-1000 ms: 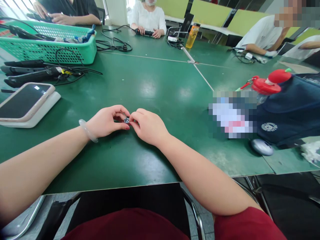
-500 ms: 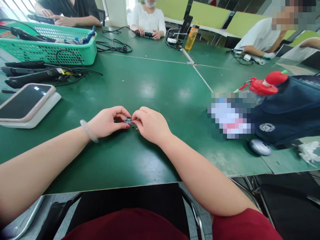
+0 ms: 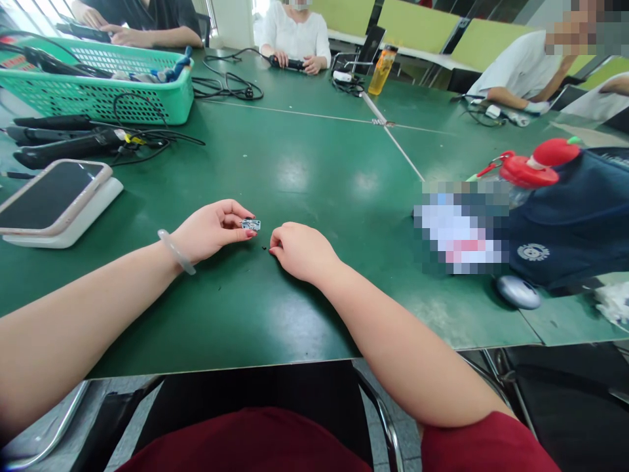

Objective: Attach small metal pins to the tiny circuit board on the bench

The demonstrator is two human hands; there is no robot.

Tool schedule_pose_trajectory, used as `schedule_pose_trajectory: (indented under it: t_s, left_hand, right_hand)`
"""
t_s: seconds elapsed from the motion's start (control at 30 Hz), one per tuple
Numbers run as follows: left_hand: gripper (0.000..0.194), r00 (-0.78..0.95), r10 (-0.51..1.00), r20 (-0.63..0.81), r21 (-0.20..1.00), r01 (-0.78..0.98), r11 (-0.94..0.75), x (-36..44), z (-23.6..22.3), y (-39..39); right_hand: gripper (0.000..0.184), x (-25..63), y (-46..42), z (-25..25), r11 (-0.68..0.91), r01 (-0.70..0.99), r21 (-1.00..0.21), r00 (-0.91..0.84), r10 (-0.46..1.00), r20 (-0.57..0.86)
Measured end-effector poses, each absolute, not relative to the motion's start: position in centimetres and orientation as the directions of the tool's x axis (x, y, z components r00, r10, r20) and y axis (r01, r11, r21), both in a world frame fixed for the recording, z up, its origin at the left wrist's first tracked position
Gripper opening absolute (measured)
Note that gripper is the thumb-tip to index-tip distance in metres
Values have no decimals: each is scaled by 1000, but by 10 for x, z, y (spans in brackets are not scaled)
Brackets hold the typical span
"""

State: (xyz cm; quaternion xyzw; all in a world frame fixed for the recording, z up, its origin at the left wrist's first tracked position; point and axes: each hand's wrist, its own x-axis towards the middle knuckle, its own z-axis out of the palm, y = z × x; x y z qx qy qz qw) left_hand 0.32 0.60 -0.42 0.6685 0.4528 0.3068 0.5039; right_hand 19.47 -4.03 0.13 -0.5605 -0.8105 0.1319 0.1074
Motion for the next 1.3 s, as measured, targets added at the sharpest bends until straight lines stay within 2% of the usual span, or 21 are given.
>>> schedule_pose_trajectory:
  t_s: [0.17, 0.33, 0.47, 0.67, 0.97, 1.07, 1.2, 1.3]
  left_hand:
    - [30, 421, 907, -29, 916, 374, -144, 4, -3, 4]
    - [30, 452, 892, -18, 908, 381, -175, 4, -5, 5]
    - [30, 452, 892, -8, 902, 389, -189, 3, -6, 5]
    - [28, 476, 879, -16, 888, 410, -206, 2, -7, 6]
    - [27, 499, 867, -16, 890, 403, -216, 2, -6, 5]
    - [27, 498, 867, -7, 879, 416, -232, 2, -6, 5]
    - [27, 516, 856, 13, 860, 431, -273, 3, -5, 3]
    - [26, 537, 844, 11, 854, 434, -287, 4, -4, 2]
  right_hand:
    - [12, 196, -39, 1, 340, 886, -316, -351, 936, 24]
    - [15, 199, -35, -3, 343, 893, -292, -350, 936, 31]
    - [19, 201, -36, -1, 341, 880, -330, -355, 935, 19]
    - [7, 201, -37, 3, 333, 879, -342, -354, 935, 2]
    - [14, 202, -36, -3, 371, 880, -296, -385, 923, 12]
    - [13, 201, -36, -2, 390, 866, -312, -377, 921, 103]
    - [12, 197, -40, 2, 438, 808, -394, -351, 895, 275]
    - [12, 193, -42, 2, 462, 773, -435, -352, 882, 312]
